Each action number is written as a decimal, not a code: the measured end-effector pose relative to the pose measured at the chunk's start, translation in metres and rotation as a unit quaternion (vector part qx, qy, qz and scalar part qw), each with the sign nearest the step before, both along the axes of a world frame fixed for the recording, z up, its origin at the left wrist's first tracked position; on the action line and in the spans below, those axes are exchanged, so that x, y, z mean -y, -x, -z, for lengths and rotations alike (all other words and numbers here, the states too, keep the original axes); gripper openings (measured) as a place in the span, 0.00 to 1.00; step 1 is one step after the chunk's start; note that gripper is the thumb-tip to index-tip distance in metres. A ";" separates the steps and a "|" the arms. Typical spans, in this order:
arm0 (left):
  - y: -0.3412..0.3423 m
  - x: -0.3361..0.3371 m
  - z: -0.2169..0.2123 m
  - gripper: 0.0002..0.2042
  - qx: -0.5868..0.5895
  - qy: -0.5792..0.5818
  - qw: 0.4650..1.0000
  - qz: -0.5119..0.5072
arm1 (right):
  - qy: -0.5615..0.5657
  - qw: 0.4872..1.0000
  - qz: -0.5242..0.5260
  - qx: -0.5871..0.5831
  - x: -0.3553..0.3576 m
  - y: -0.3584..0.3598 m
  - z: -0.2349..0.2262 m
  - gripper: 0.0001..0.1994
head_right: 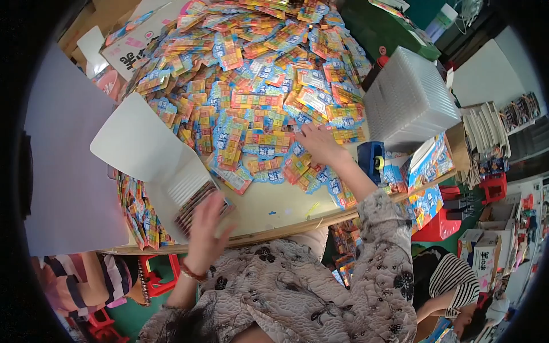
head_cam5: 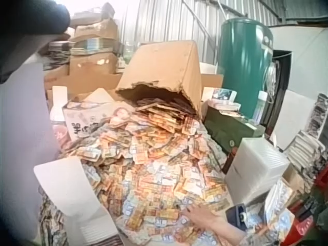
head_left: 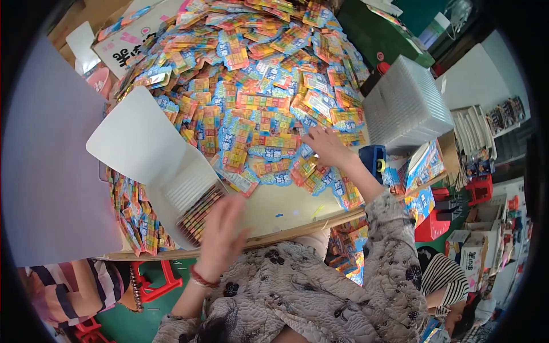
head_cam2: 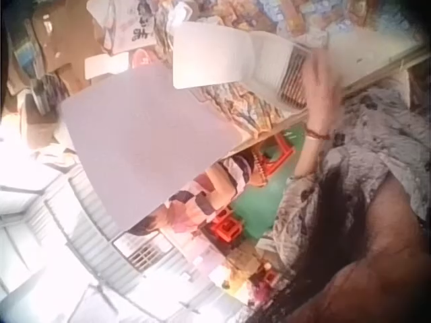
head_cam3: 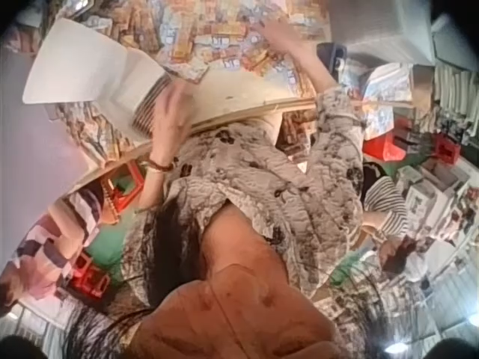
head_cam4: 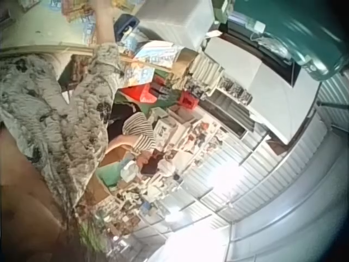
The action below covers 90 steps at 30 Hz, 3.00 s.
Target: Packing small toy card packets into display boxes from a large pile on a workbench.
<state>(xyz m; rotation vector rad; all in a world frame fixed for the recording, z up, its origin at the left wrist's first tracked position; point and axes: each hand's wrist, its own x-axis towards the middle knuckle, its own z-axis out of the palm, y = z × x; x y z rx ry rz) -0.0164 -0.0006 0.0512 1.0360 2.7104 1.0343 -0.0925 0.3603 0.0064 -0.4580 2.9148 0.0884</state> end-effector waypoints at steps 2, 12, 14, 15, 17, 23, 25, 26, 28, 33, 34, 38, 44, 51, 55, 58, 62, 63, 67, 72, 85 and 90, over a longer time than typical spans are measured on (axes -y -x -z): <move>-0.008 -0.029 0.009 0.36 0.010 -0.032 0.998 0.047 | 0.093 0.995 -0.030 -0.004 -0.003 -0.005 -0.012 0.36; 0.081 -0.131 0.121 0.39 -0.057 -0.149 0.904 -0.395 | 0.295 0.940 0.136 0.105 0.031 0.014 -0.039 0.39; 0.091 -0.136 0.136 0.38 -0.034 -0.144 0.887 -0.437 | 0.323 0.940 0.100 0.055 0.028 0.029 -0.006 0.40; 0.090 -0.133 0.139 0.38 -0.025 -0.140 0.882 -0.449 | 0.354 0.933 0.060 0.014 0.036 0.034 0.002 0.42; 0.091 -0.131 0.147 0.38 -0.016 -0.135 0.876 -0.462 | 0.321 0.946 0.049 0.007 0.038 0.042 0.011 0.41; 0.089 -0.127 0.133 0.34 0.010 -0.151 0.868 -0.473 | 0.291 0.953 0.080 0.001 0.026 0.020 -0.012 0.30; 0.084 -0.127 0.131 0.29 0.010 -0.110 0.884 -0.454 | 0.306 0.939 0.133 -0.084 0.014 -0.002 -0.015 0.27; 0.082 -0.128 0.131 0.29 0.013 -0.110 0.885 -0.452 | 0.288 0.941 0.143 -0.108 0.010 -0.010 -0.012 0.25; 0.080 -0.134 0.130 0.19 0.045 -0.320 0.871 -0.369 | 0.339 0.923 0.153 -0.098 0.003 -0.033 -0.012 0.24; 0.058 -0.118 0.121 0.12 0.072 -0.318 0.906 -0.272 | 0.439 0.888 0.133 0.021 0.020 -0.086 -0.013 0.19; 0.057 -0.117 0.127 0.12 0.123 -0.331 0.895 -0.273 | 0.460 0.875 0.147 0.028 0.033 -0.092 -0.013 0.18; 0.057 -0.136 0.127 0.17 0.109 -0.376 0.865 -0.314 | 0.369 0.925 0.073 -0.048 0.050 -0.095 0.010 0.20; 0.056 -0.121 0.132 0.18 0.208 -0.334 0.886 -0.245 | 0.321 0.946 0.038 -0.034 0.048 -0.084 0.012 0.20; 0.014 -0.095 0.105 0.19 0.080 -0.248 0.964 -0.059 | 0.396 0.914 0.081 0.038 0.055 -0.081 0.005 0.19; 0.009 -0.088 0.107 0.23 0.059 -0.144 0.987 -0.032 | 0.430 0.898 0.088 0.010 0.060 -0.085 0.008 0.20; 0.006 -0.089 0.119 0.25 0.179 -0.222 0.956 -0.062 | 0.486 0.866 0.100 0.058 0.062 -0.085 -0.007 0.19; 0.001 -0.077 0.109 0.22 0.240 -0.256 0.934 -0.069 | 0.540 0.825 0.163 0.046 0.038 -0.076 -0.007 0.21; -0.002 -0.072 0.103 0.22 0.196 -0.209 0.956 -0.057 | 0.541 0.824 0.164 0.045 0.036 -0.067 -0.008 0.21; -0.013 -0.054 0.098 0.19 0.144 -0.181 0.970 -0.075 | 0.177 0.968 0.012 -0.179 0.072 -0.005 -0.017 0.29; -0.013 -0.060 0.101 0.17 0.130 -0.171 0.975 -0.060 | 0.021 0.920 -0.289 -0.264 0.093 0.068 0.015 0.25; -0.023 -0.069 0.127 0.27 0.227 -0.374 0.890 -0.128 | 0.112 0.975 -0.162 0.105 0.074 -0.050 -0.031 0.11; -0.014 -0.059 0.109 0.26 0.140 -0.157 0.978 0.004 | 0.143 0.971 -0.144 0.130 0.087 -0.021 -0.015 0.21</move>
